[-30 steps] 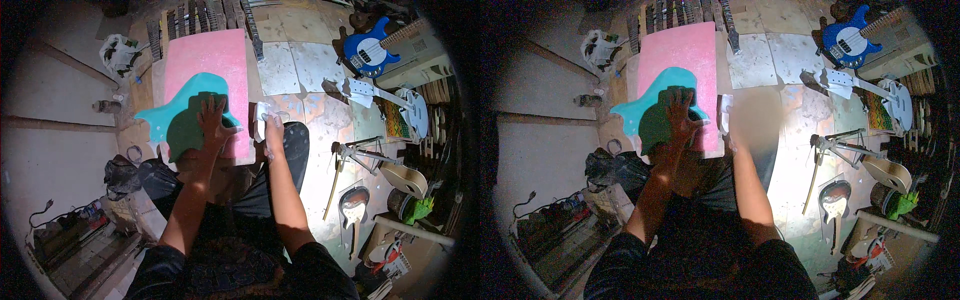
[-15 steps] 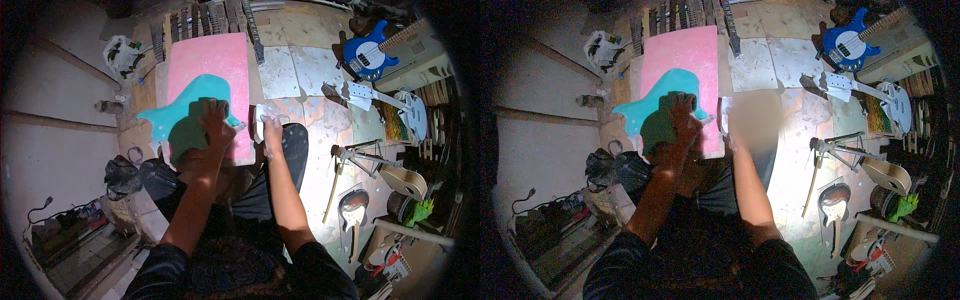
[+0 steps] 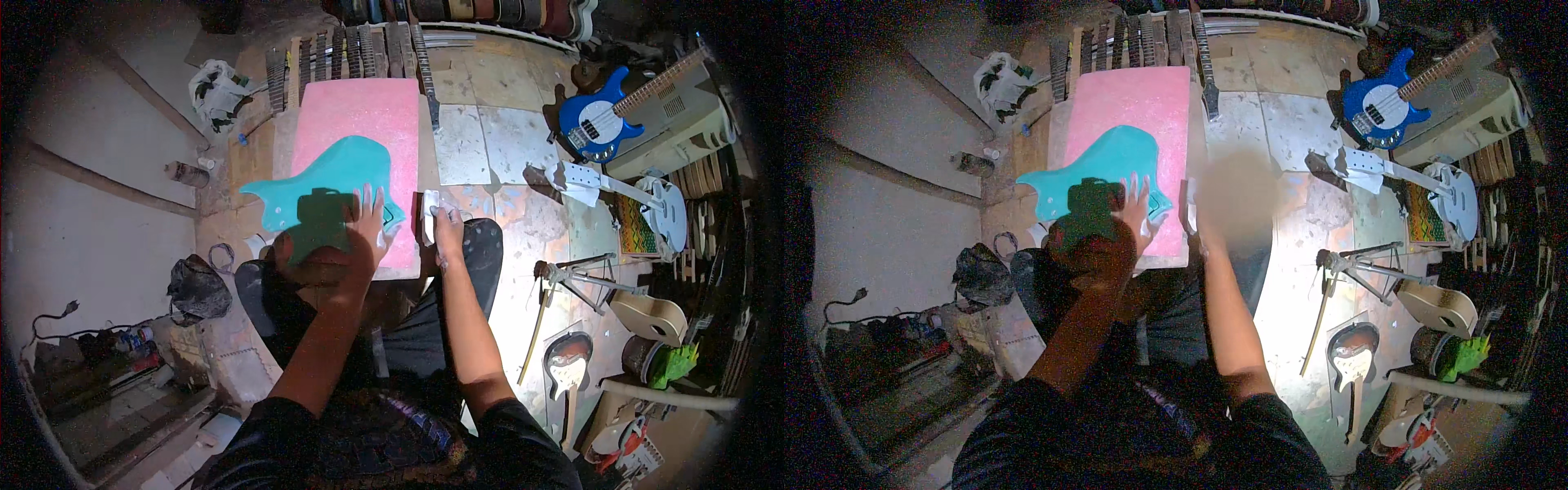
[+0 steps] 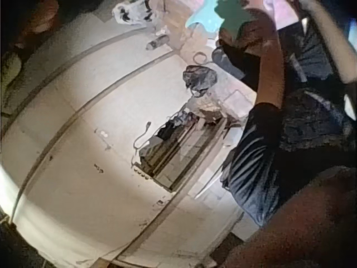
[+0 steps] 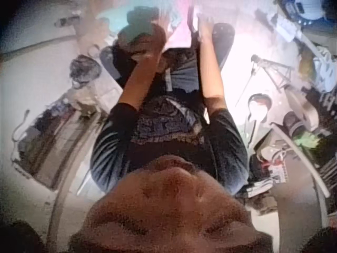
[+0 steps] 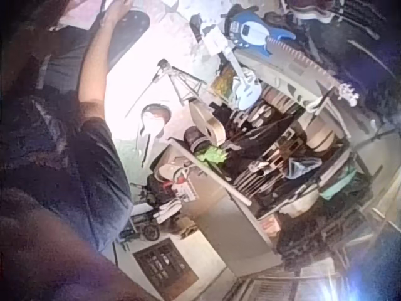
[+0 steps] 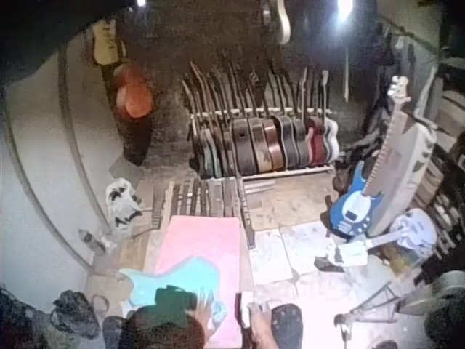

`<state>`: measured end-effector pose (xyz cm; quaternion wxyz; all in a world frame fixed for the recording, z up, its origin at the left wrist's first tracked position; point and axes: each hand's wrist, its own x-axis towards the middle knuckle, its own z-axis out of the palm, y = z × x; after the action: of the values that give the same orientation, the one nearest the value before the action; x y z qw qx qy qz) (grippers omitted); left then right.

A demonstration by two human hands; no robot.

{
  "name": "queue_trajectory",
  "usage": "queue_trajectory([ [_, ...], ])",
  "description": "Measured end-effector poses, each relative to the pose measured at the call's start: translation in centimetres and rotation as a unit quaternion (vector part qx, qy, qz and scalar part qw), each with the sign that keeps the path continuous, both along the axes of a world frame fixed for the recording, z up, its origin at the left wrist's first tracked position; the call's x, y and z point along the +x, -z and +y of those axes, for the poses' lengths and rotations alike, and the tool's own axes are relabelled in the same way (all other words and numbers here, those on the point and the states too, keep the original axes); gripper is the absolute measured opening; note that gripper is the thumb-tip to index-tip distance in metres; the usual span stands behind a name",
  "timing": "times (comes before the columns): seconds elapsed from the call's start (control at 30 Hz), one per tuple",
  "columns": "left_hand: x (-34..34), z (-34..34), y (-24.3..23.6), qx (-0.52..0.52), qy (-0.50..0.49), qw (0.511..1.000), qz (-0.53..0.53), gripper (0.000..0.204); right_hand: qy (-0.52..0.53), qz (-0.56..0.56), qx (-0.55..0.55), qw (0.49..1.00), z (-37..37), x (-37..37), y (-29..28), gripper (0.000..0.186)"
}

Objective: The person wipes and sands the edges and surface of a light blue guitar body with a cloth and a sanding block, turning the object over to reach different sides.

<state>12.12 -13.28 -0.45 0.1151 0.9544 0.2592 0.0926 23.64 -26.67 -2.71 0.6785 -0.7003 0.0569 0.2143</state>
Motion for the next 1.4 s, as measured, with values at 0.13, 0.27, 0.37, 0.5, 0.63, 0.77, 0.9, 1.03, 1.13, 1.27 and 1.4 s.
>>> queue_trajectory([
  [0.13,-4.3,-0.6,1.9,0.136,0.027,0.989,0.054,0.063,-0.061,0.036,0.002,0.998,0.9,-0.6,-1.3,0.027],
  [0.27,-5.5,-2.0,1.6,0.156,0.058,0.982,0.094,0.058,-0.052,-0.074,-0.034,0.995,0.3,0.0,0.9,0.028],
  [0.37,-3.8,-3.1,-1.0,0.099,0.082,0.987,0.100,0.059,-0.067,-0.081,-0.046,0.993,-0.8,1.3,1.9,0.029],
  [0.5,-1.9,-2.9,-1.0,0.099,0.091,0.981,0.138,0.062,-0.052,-0.023,-0.013,0.998,0.4,-0.3,-0.9,0.030],
  [0.63,-0.8,-3.5,0.6,0.234,0.162,0.949,0.134,0.061,-0.068,-0.102,-0.003,0.992,-0.7,1.1,0.7,0.028],
  [0.77,-3.1,-3.1,0.5,0.184,0.203,0.948,0.160,0.063,-0.040,-0.027,0.028,0.998,-0.3,0.0,-0.6,0.025],
  [0.9,-7.1,-2.0,-0.4,0.200,0.265,0.925,0.185,0.059,-0.029,0.003,0.041,0.999,0.0,0.3,0.1,0.023],
  [1.03,-10.3,-1.4,-0.9,0.122,0.310,0.933,0.138,0.051,-0.031,0.000,0.034,0.999,0.0,0.6,0.0,0.021],
  [1.13,-12.1,-1.4,-1.2,0.075,0.282,0.952,0.088,0.059,-0.036,-0.005,0.038,0.999,0.4,0.2,-0.6,0.018],
  [1.27,-11.5,-1.7,-2.2,0.075,0.232,0.967,0.079,0.069,-0.056,-0.044,0.030,0.997,0.1,0.5,-0.2,0.016],
  [1.4,-10.6,-0.4,-1.2,0.066,0.232,0.967,0.086,0.074,-0.057,-0.037,0.020,0.997,0.1,0.2,-0.5,0.016],
])
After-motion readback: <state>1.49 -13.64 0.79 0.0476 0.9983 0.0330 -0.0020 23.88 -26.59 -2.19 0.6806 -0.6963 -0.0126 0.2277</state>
